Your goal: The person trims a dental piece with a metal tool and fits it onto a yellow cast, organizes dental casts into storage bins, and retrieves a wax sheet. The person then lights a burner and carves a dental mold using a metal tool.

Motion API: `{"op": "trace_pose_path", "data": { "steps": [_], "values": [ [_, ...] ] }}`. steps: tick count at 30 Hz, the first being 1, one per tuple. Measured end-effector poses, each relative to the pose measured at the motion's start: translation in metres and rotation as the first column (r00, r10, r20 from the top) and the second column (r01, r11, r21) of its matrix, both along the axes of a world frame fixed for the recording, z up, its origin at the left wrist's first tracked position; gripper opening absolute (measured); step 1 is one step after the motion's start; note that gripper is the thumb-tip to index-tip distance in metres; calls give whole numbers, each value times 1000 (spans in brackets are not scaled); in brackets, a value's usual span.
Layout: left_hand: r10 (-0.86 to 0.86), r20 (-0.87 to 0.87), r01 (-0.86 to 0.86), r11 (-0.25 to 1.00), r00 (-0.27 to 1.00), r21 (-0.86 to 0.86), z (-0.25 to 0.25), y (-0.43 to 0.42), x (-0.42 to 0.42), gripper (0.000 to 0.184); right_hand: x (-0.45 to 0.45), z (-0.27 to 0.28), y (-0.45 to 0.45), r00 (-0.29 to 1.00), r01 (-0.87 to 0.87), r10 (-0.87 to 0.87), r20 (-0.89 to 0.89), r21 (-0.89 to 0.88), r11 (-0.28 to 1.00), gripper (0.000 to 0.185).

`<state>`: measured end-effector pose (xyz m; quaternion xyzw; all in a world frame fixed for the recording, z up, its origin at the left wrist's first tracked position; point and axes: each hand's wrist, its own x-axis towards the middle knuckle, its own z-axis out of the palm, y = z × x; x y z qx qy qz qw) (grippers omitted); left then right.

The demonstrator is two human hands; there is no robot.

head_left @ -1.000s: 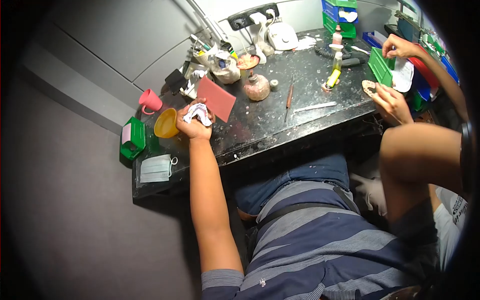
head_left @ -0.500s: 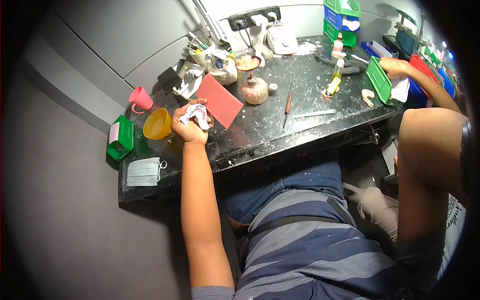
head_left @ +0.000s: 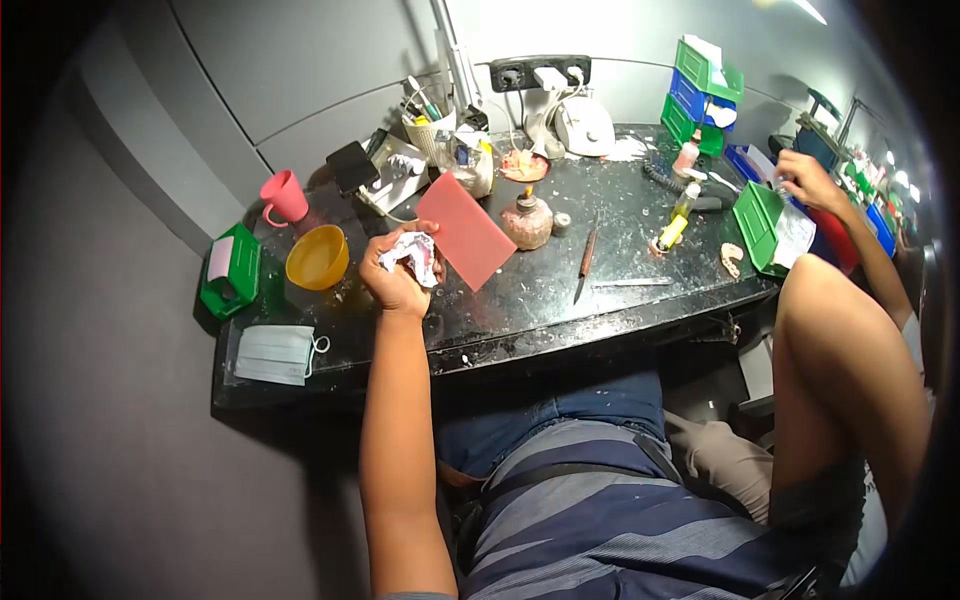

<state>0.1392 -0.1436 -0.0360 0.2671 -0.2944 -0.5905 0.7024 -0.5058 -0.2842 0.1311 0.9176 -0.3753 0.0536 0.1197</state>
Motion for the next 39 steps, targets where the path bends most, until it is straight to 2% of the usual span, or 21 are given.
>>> {"op": "trace_pose_path", "data": {
  "steps": [2,4,6,9,12,16,18,20,23,25,26,27,28,29,30,31,32,33,34,37,39],
  "values": [
    [-19,-7,19,998,1000,-60,1,-1,0,48,-24,27,7,974,-24,12,226,50,998,15],
    [-31,-84,26,997,996,-66,1,0,-1,53,-128,34,3,873,30,-172,456,300,953,17],
    [-72,-99,62,993,993,-99,2,1,-1,53,-133,65,42,810,184,-298,506,264,947,17],
    [-104,-145,77,980,984,-182,0,0,-1,52,-114,105,89,754,295,-312,579,126,947,17],
    [-89,-99,73,986,991,-149,0,2,-1,49,-53,135,142,723,264,-158,673,-56,963,17],
    [-17,4,18,993,1000,-121,4,3,-5,47,66,150,237,623,-51,365,691,-430,901,17],
    [-17,39,22,993,999,-116,4,2,-6,47,137,149,284,414,-383,726,549,-619,686,17],
    [-26,116,34,997,993,-66,4,2,-7,46,206,146,324,63,-668,939,338,-684,292,18],
    [-52,175,65,996,983,-66,0,0,-8,47,279,141,369,-303,-722,950,71,-668,-180,18],
    [-76,242,103,990,967,-101,1,2,-7,47,292,141,381,-410,-672,912,-1,-675,-303,19],
    [-88,297,123,987,951,-103,2,4,-7,46,281,140,385,-430,-671,902,43,-683,-288,19],
    [-117,343,157,983,932,-91,4,6,-8,46,246,133,382,-307,-805,858,412,-593,-3,16],
    [-142,390,186,979,910,-77,8,9,-8,47,233,132,337,-250,-943,739,625,-330,-40,20],
    [-199,415,235,971,888,-38,13,13,-10,47,210,89,302,-332,-752,680,654,-618,227,18],
    [-270,454,313,950,849,-20,10,10,-7,47,199,22,261,-440,-425,630,639,-767,481,16],
    [-297,469,355,934,832,-38,7,8,-7,47,250,-66,239,-74,-36,346,935,-349,936,26],
    [-326,486,400,915,811,-54,6,7,-8,46,317,-2,241,83,-550,51,995,4,835,30],
    [-367,498,443,896,785,-39,9,7,-8,47,333,-11,218,425,-353,7,905,158,922,36],
    [-411,508,487,873,757,-18,11,9,-10,48,346,-47,193,439,-373,-197,876,378,847,44],
    [-500,544,572,819,674,44,17,14,-14,58,363,-115,152,487,-217,-236,841,379,900,59],
    [-534,533,610,791,656,41,20,16,-14,54,363,-126,145,464,-409,-365,807,561,720,46]
  ]
}}
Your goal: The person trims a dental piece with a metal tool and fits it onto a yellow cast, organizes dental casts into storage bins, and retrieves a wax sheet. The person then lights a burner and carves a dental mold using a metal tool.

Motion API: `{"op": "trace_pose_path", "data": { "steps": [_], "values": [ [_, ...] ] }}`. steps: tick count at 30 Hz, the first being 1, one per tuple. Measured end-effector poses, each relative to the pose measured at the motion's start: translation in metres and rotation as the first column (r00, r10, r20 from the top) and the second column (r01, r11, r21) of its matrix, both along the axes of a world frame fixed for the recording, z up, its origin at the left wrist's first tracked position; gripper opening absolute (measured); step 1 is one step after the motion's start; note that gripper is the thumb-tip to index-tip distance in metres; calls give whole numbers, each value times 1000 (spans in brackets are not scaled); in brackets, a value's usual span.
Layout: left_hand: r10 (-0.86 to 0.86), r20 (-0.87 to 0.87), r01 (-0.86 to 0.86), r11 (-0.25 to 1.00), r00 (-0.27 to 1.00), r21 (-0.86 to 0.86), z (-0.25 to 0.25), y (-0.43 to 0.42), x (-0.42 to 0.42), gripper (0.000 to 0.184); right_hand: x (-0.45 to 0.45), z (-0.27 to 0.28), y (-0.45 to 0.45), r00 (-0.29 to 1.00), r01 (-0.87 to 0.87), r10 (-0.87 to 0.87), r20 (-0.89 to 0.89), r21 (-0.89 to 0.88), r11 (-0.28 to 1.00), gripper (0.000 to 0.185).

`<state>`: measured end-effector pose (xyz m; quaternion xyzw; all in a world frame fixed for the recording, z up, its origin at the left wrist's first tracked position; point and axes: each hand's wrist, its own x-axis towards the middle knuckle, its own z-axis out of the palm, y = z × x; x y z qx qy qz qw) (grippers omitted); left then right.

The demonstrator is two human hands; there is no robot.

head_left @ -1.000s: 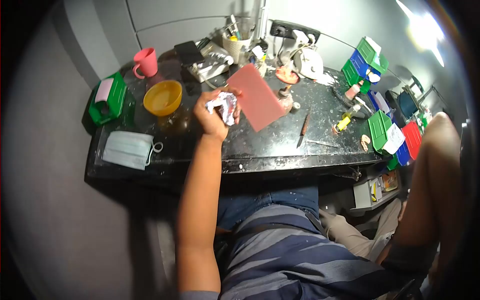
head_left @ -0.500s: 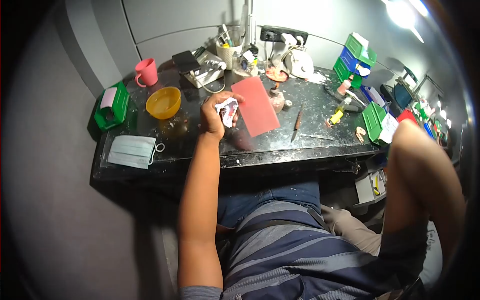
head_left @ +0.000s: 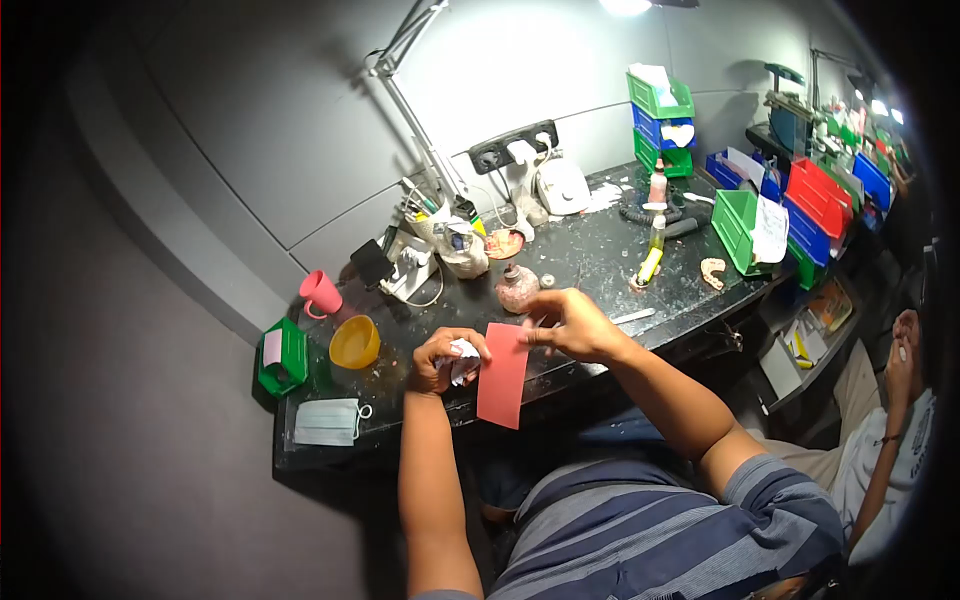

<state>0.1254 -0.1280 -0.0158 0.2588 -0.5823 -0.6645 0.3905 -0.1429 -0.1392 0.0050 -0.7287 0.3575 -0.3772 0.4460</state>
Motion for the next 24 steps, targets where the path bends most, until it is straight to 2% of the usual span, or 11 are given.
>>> {"op": "trace_pose_path", "data": {
  "steps": [1,3,6,9,12,13,15,17,19,22,24],
  "values": [
    [-24,1,24,1000,1000,9,1,0,1,55,0,-2,0,996,-92,85,40,192,977,41],
    [36,20,-35,999,999,-21,-1,-2,1,55,2,-13,-4,999,-40,41,1,151,988,29],
    [185,7,-185,982,983,-21,-8,-4,-5,54,3,-23,-3,964,215,-223,-143,-75,974,16],
    [374,-58,-372,927,926,44,-9,-12,0,51,7,-33,-4,891,328,-374,-257,-203,923,16],
    [509,-150,-501,861,848,87,-13,-14,9,60,9,-37,-1,847,333,-410,-338,-264,905,20],
    [512,-143,-506,859,847,81,-12,-12,9,60,8,-37,1,852,332,-407,-329,-261,906,20],
    [483,-260,-463,876,836,137,-9,-11,6,62,0,-37,6,825,313,-486,-289,-483,818,24],
    [395,-278,-372,919,876,133,-4,-8,3,60,-19,-40,5,802,327,-543,-248,-579,747,26],
    [272,-337,-247,962,902,115,-6,-9,5,61,-41,-41,6,752,369,-614,-238,-620,692,23],
    [237,-433,-183,969,869,163,-9,-12,10,61,-74,-52,4,662,343,-649,-375,-619,707,12],
    [270,-468,-198,960,841,199,-11,-12,10,61,-83,-47,6,681,333,-600,-421,-551,765,9]
  ]
}}
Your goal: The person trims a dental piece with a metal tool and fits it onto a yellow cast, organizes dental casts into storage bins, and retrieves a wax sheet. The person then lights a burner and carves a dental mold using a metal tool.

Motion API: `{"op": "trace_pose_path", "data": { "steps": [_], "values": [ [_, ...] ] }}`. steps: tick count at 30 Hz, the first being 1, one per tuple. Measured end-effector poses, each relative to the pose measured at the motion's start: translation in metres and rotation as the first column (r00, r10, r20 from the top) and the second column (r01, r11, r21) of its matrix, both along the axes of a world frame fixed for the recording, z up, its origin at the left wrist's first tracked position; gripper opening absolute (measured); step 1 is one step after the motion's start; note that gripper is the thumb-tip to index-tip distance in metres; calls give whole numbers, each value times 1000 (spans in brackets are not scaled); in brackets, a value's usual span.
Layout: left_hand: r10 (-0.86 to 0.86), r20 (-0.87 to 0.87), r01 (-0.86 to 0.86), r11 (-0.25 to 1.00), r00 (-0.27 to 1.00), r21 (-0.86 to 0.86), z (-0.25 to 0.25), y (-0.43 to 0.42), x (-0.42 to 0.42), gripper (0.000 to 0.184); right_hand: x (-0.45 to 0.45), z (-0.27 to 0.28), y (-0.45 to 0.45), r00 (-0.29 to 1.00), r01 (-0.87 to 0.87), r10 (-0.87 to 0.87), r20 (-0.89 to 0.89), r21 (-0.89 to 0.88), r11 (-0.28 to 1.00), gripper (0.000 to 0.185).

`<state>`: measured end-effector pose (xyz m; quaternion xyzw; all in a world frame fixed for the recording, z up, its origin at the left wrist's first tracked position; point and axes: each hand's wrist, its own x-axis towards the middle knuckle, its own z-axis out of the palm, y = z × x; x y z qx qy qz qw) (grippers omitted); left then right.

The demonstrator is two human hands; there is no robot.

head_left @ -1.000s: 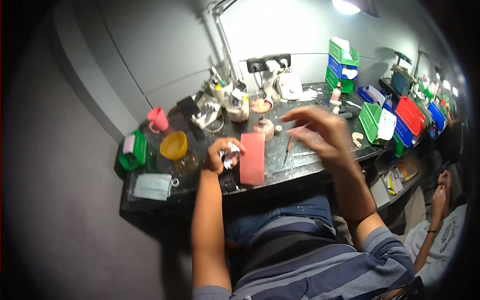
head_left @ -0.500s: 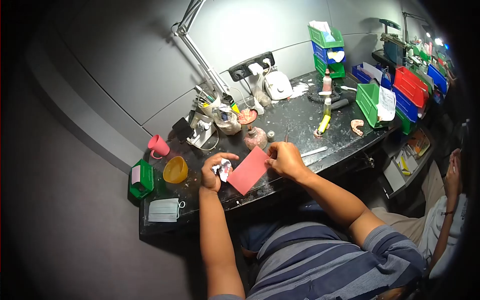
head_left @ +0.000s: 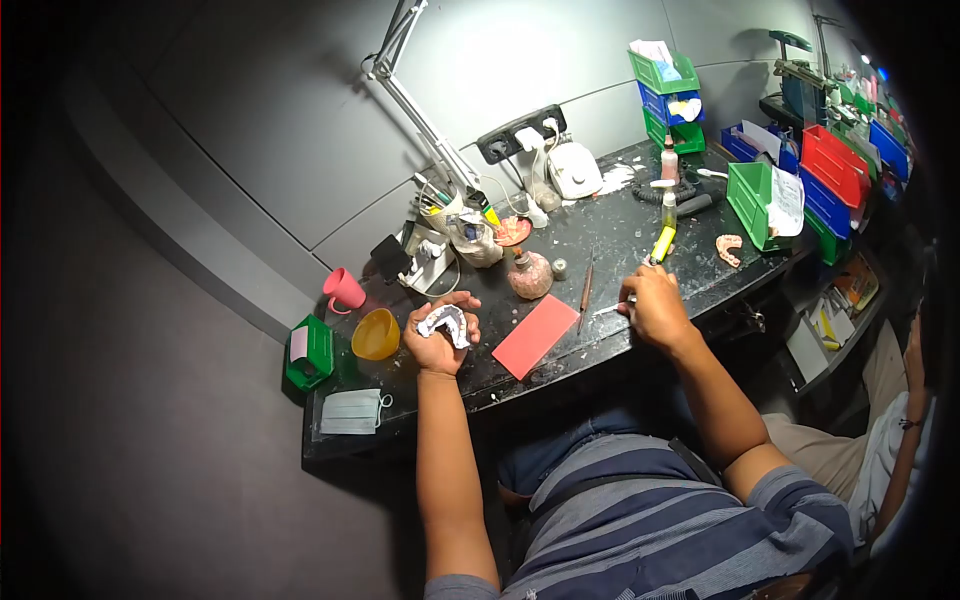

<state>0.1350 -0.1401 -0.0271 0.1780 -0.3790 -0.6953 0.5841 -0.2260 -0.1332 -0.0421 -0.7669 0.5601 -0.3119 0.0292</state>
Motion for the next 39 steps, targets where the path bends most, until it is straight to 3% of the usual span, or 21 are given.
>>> {"op": "trace_pose_path", "data": {
  "steps": [1,3,5,7,8,9,10,11,13,14,15,17,18,23,26,27,29,31,33,37,39],
  "values": [
    [22,-49,-21,999,999,28,0,-1,0,61,-3,2,0,1000,-22,21,12,87,996,6],
    [33,-84,-28,998,996,61,-4,-4,2,60,-5,-3,-6,999,-41,41,7,73,996,5],
    [123,-211,-67,964,970,257,-7,-6,4,60,-4,-10,-13,998,-57,54,44,56,997,8],
    [89,-207,-40,972,974,232,-12,-7,10,65,0,-10,-17,992,-101,99,81,21,995,13],
    [69,-180,-33,980,981,197,-16,-8,10,68,5,-10,-17,961,-171,168,221,-6,985,15],
    [49,-151,-24,987,987,162,-14,-7,7,71,10,-6,-14,905,-234,234,355,-43,971,18],
    [36,-104,-20,989,994,145,-12,-7,4,75,16,2,-8,861,-349,367,352,-117,930,20],
    [4,-65,4,993,998,114,-10,-6,1,77,25,2,-6,711,-502,461,531,-77,862,21],
    [-85,22,84,995,996,47,-3,-3,-10,77,37,-3,-7,712,-596,577,399,-90,798,17],
    [-101,33,98,992,994,73,0,-1,-17,78,37,-3,-5,789,-559,548,279,-45,828,12],
    [-161,58,157,985,985,66,-2,-2,-17,78,36,-6,-8,788,-559,549,280,-50,828,12],
    [-179,115,173,983,977,57,-6,-6,-18,79,32,-13,-17,867,-392,387,314,-49,919,14],
    [-176,129,172,984,976,47,-4,-4,-21,78,31,-7,-17,926,-277,288,242,-79,957,14],
    [-180,218,167,983,959,74,0,-1,-30,78,22,11,-17,852,-285,292,434,-85,955,10],
    [-140,242,126,989,960,72,2,1,-36,76,21,16,-17,647,-367,343,681,-116,923,17],
    [-140,241,127,990,960,69,1,0,-35,76,19,18,-17,648,-367,344,679,-118,923,17],
    [-129,201,131,991,971,3,-1,-2,-31,78,16,22,-17,383,-547,216,898,32,836,16],
    [-67,242,75,997,968,-23,1,-1,-29,79,18,21,-17,328,-579,233,916,0,815,20],
    [-84,167,88,996,982,-14,1,-1,-27,81,20,23,-13,193,-624,210,959,-45,780,26],
    [39,174,-57,993,984,100,-10,-6,-20,91,20,15,-17,274,-623,228,934,-8,782,34],
    [-11,121,-1,995,993,104,-13,-9,-15,94,18,6,-31,508,-535,285,813,39,844,36]
  ]
}}
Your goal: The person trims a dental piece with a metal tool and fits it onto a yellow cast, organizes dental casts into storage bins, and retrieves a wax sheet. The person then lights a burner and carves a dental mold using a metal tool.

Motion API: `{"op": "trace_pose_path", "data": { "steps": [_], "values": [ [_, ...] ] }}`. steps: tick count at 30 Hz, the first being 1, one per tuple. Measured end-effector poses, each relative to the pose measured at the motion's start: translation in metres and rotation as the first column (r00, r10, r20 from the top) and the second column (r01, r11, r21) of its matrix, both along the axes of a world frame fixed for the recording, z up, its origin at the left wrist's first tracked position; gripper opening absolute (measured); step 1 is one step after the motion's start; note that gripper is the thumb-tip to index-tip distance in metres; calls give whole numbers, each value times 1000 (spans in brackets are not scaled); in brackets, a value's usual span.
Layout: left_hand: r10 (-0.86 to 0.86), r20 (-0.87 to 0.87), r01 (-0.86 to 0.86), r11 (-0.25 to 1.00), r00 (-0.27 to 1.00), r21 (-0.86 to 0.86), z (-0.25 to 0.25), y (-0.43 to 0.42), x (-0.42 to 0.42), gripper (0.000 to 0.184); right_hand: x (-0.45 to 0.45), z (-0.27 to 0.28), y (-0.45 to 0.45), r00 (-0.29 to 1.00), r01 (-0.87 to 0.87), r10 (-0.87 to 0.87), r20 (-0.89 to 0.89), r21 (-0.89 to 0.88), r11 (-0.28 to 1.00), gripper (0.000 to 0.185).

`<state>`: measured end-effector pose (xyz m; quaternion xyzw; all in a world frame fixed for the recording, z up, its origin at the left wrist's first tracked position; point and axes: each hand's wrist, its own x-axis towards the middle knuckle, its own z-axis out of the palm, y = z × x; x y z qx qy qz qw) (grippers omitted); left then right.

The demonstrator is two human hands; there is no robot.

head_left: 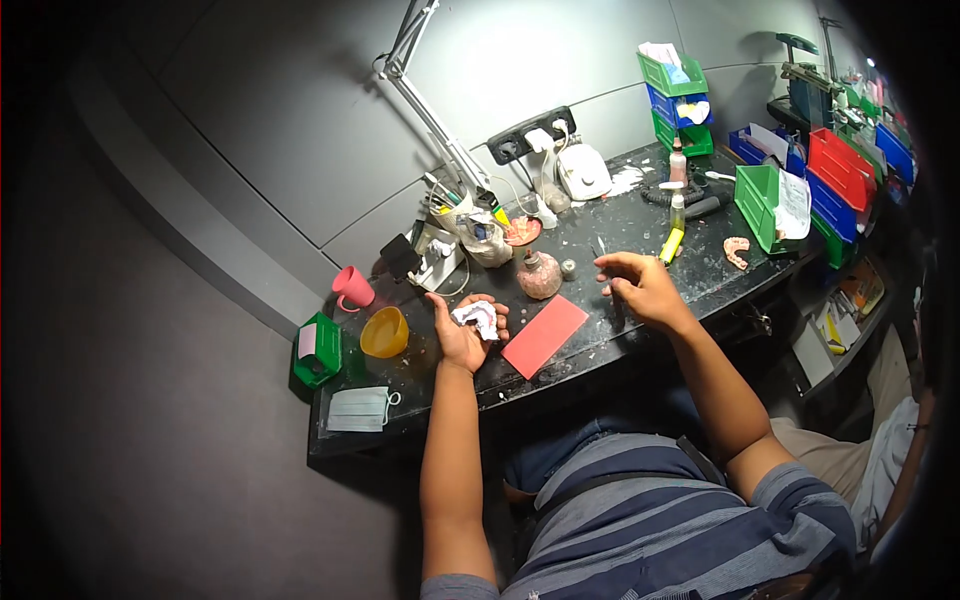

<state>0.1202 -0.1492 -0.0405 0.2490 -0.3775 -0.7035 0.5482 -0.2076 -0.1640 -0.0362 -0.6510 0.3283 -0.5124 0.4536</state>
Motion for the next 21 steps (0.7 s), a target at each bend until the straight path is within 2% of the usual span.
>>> {"op": "trace_pose_path", "data": {
  "steps": [1,2,3,4,5,6,7,8,10,11,13,15,18,19,21],
  "values": [
    [79,8,-79,996,997,30,3,2,-4,92,-4,0,-5,987,31,-26,-157,24,999,33],
    [155,18,-155,986,988,59,6,3,-7,90,-6,-2,-5,986,37,-32,-163,25,999,33],
    [118,3,-118,993,993,14,0,1,-1,89,-6,5,-2,928,57,-87,-363,-91,994,31],
    [138,-17,-137,990,990,38,4,3,-4,81,-4,17,4,826,52,-158,-540,-206,977,29],
    [181,-17,-179,981,983,70,7,5,-7,76,-4,34,10,784,19,-70,-617,-88,996,24],
    [225,-15,-222,970,974,103,11,7,-10,71,-7,33,3,780,25,-74,-622,-88,996,24],
    [205,-44,-200,974,978,108,13,9,-9,54,-8,31,-7,771,37,-140,-621,-175,984,23],
    [201,-49,-195,975,978,107,10,7,-7,54,-10,32,-17,762,48,-205,-615,-261,964,21],
    [206,-102,-200,978,973,63,3,2,-4,40,-14,42,-33,710,150,-310,-632,-295,944,17],
    [238,-83,-234,971,968,56,3,2,-5,33,-16,43,-42,679,166,-287,-676,-239,957,18],
    [251,-87,-247,967,964,60,5,3,-8,32,-13,43,-46,647,185,-259,-718,-182,966,18],
    [265,-87,-260,964,960,62,6,4,-9,32,-8,35,-50,492,160,-216,-843,-157,975,20],
    [231,-35,-230,973,972,30,6,4,-8,34,-3,28,-58,448,144,-219,-867,-172,974,20],
    [212,-33,-211,977,977,30,6,4,-8,35,-4,30,-59,447,144,-219,-867,-172,975,20],
    [192,-29,-191,981,981,31,7,4,-8,36,-8,39,-58,627,130,-228,-745,-189,973,21]
  ]
}}
